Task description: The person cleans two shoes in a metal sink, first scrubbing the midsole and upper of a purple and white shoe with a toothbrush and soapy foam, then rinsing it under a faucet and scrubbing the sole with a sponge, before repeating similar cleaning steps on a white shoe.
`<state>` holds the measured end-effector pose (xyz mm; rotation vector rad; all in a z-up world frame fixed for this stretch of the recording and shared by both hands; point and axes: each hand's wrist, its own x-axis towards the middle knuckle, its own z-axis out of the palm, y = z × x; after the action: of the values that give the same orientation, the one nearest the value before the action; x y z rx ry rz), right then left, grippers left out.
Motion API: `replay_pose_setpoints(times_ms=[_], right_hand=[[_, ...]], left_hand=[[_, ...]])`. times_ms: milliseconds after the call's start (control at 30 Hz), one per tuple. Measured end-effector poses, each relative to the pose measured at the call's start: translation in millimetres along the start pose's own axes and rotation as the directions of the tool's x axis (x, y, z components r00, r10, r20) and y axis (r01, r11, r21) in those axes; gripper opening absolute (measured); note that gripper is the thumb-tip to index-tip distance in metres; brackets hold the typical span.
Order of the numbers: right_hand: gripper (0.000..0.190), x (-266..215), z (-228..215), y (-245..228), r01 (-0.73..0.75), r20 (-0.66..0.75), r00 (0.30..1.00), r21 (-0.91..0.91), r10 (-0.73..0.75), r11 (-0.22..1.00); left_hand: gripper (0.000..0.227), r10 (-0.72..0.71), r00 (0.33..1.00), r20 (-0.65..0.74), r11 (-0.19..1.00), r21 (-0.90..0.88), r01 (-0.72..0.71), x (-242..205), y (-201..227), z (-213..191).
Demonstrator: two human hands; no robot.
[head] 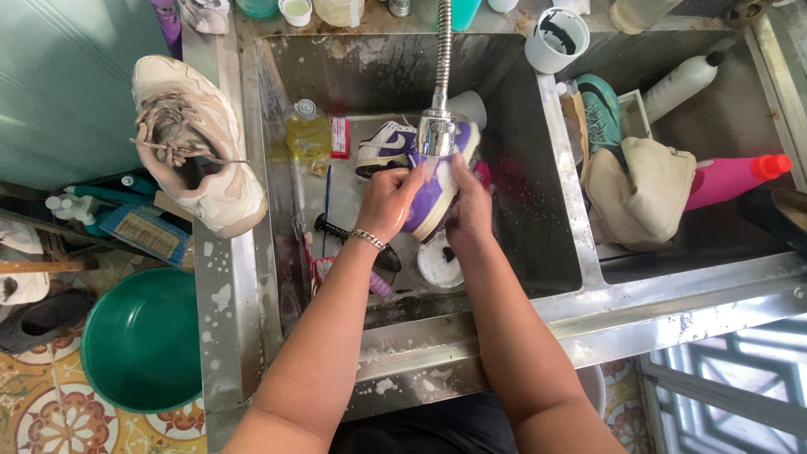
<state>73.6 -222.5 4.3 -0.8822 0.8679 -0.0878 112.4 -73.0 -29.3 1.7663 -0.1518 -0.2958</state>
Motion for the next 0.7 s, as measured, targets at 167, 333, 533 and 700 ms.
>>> replay_pose_setpoints(times_ms=[167,333,533,700], right_hand=[[0.126,-14.1,-6.0,-12.0,0.211,-0.089,0.971,-0.118,-0.222,0.970],[0.127,-12.2,-12.6,-9.6,0.382,-0.127,0.903,-0.201,-0.411,0.902],[0.124,0.3,-39.2,-2.4,0.685,0.015,0.623,-0.493,-0.782,0.536],[0.122,-17.3,-24.2,1.6,0.755,0.066,0.528,-0.493,-0.847,0.432]], left_hand=[[0.067,0.015,0.997,0.070,0.992,-0.123,-0.006,28.4,-63.7,23.1],[0.082,0.033,0.995,0.099,0.998,-0.063,-0.027,25.8,-49.8,22.7],[0.035,-0.069,0.995,0.078,0.994,-0.079,0.075,8.3,-47.1,29.3],[0.040,-0.188,0.973,0.134,0.982,-0.007,0.191,11.2,-61.7,34.5]])
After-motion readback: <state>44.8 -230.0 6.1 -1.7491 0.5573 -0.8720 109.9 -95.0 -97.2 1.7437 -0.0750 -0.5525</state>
